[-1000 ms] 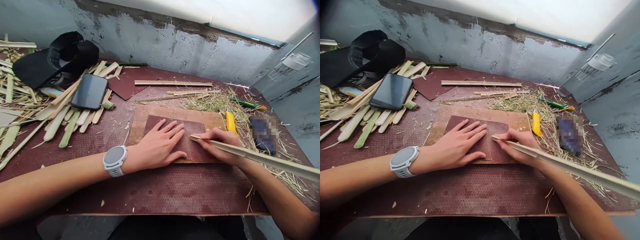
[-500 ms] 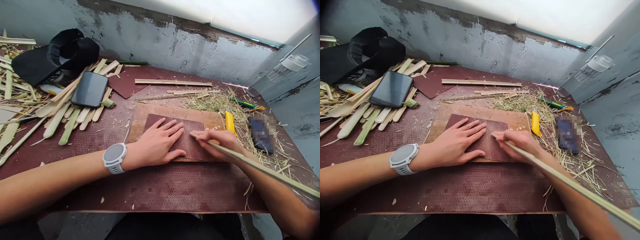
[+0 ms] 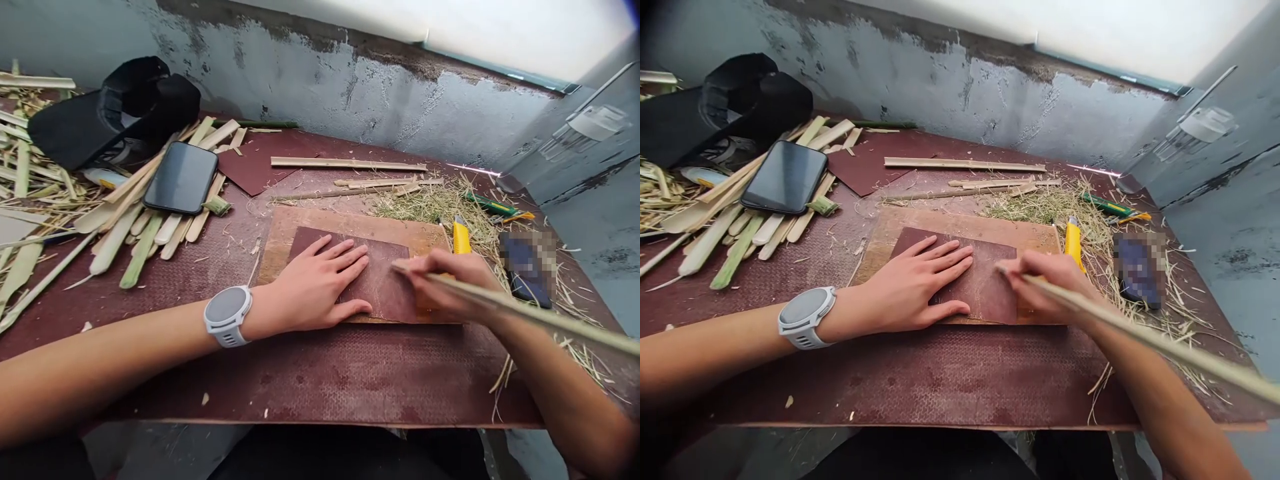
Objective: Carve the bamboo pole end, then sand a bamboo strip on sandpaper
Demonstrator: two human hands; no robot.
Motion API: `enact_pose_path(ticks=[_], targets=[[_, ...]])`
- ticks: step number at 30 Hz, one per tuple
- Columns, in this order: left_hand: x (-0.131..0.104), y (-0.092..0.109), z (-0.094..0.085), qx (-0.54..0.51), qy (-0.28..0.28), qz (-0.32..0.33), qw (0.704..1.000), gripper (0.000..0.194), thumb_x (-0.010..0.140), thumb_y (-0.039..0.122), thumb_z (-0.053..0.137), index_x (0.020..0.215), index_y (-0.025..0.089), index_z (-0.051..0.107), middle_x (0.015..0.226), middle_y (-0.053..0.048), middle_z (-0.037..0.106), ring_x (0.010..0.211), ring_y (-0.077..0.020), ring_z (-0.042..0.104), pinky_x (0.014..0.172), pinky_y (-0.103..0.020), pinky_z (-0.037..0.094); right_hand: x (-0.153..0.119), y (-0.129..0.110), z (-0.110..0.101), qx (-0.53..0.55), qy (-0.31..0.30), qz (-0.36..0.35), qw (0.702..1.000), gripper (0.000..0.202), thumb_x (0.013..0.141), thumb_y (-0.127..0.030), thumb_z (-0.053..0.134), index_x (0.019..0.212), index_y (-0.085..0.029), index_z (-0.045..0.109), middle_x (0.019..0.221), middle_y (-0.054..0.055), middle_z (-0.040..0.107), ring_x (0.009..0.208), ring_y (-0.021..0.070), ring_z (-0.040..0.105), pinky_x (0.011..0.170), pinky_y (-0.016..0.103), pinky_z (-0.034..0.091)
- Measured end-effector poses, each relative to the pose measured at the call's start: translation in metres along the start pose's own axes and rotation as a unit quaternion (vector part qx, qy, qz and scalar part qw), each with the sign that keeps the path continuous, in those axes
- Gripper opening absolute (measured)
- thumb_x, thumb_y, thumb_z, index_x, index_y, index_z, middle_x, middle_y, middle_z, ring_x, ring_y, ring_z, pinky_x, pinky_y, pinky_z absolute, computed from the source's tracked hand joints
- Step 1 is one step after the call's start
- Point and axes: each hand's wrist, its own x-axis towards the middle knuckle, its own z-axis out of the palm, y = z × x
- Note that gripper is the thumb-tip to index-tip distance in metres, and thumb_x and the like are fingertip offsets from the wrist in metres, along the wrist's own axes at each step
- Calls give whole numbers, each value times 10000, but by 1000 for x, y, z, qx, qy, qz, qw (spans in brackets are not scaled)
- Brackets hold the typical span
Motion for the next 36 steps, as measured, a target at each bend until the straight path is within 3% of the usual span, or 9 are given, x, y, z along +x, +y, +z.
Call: enact_pose_path(ticks=[2, 6, 10, 14, 18, 23, 26, 30, 36], targets=[[0, 0, 0, -4, -1, 1, 1000, 778, 1029, 682, 409, 1555, 115, 495, 1670, -124, 406, 1555, -343, 368, 1296, -555, 216, -1, -2, 2, 5, -54, -21, 998, 156, 908, -295, 713, 791, -252, 620, 1041, 49, 824, 932, 249, 795, 767, 320, 620], [0, 1, 0, -1, 7, -4, 1000, 771, 1030, 676, 413, 1551, 114, 500, 1665, -126, 414, 1557, -346, 364, 1295, -553, 218, -2, -1, 7, -24, 11, -8, 1000, 191, 904, -321, 723, 767, -259, 606, 910, 22, 821, 782, 211, 779, 661, 283, 585], [0, 2, -1, 0, 3, 0, 1000, 764, 1032, 672, 411, 1546, 116, 507, 1663, -126, 418, 1552, -343, 375, 1289, -553, 231, -4, 3, 9, -10, -50, -44, 998, 167, 929, -336, 695, 806, -257, 614, 915, 26, 812, 774, 200, 769, 683, 286, 580], [0, 1, -2, 3, 6, -4, 1000, 771, 1029, 679, 412, 1551, 118, 501, 1664, -128, 417, 1552, -348, 372, 1291, -551, 225, -4, 3, 10, -30, 36, -5, 999, 175, 906, -319, 725, 798, -259, 602, 888, 15, 810, 745, 198, 761, 628, 273, 549], [-1, 0, -1, 2, 5, -1, 1000, 775, 1028, 682, 414, 1547, 114, 506, 1663, -127, 420, 1551, -347, 376, 1291, -549, 230, 0, 0, 11, -2, -37, -20, 999, 204, 909, -333, 720, 773, -252, 591, 913, 23, 818, 756, 193, 769, 625, 261, 546], [-1, 1, 0, 4, 11, -3, 1000, 782, 1027, 685, 415, 1554, 114, 498, 1661, -133, 424, 1547, -354, 380, 1289, -556, 232, 6, 0, 13, -34, 63, 5, 997, 223, 893, -367, 733, 760, -253, 594, 828, 29, 803, 644, 188, 721, 575, 282, 519], [-1, 1, 1, -1, 13, 0, 1000, 776, 1022, 689, 423, 1544, 122, 513, 1653, -139, 436, 1545, -349, 386, 1290, -550, 236, 4, -6, 17, 18, 8, 20, 1000, 239, 903, -404, 729, 776, -250, 598, 878, 41, 810, 708, 203, 738, 609, 295, 553], [-1, -2, -2, -19, 21, 1, 1000, 777, 1004, 691, 478, 1529, 119, 523, 1639, -168, 454, 1541, -361, 391, 1283, -575, 251, 4, -13, 20, 119, 35, 92, 988, 309, 854, -454, 802, 793, -232, 595, 878, 48, 801, 702, 192, 741, 565, 262, 553], [-3, 10, -16, -199, 93, 1, 976, 505, 1010, 523, 618, 1373, 173, 639, 1238, -103, 784, 1169, -266, 721, 1135, -465, 489, 0, -29, 24, 351, 16, 186, 918, 315, 807, -430, 866, 879, -227, 635, 856, 6, 782, 713, 173, 769, 631, 263, 630]])
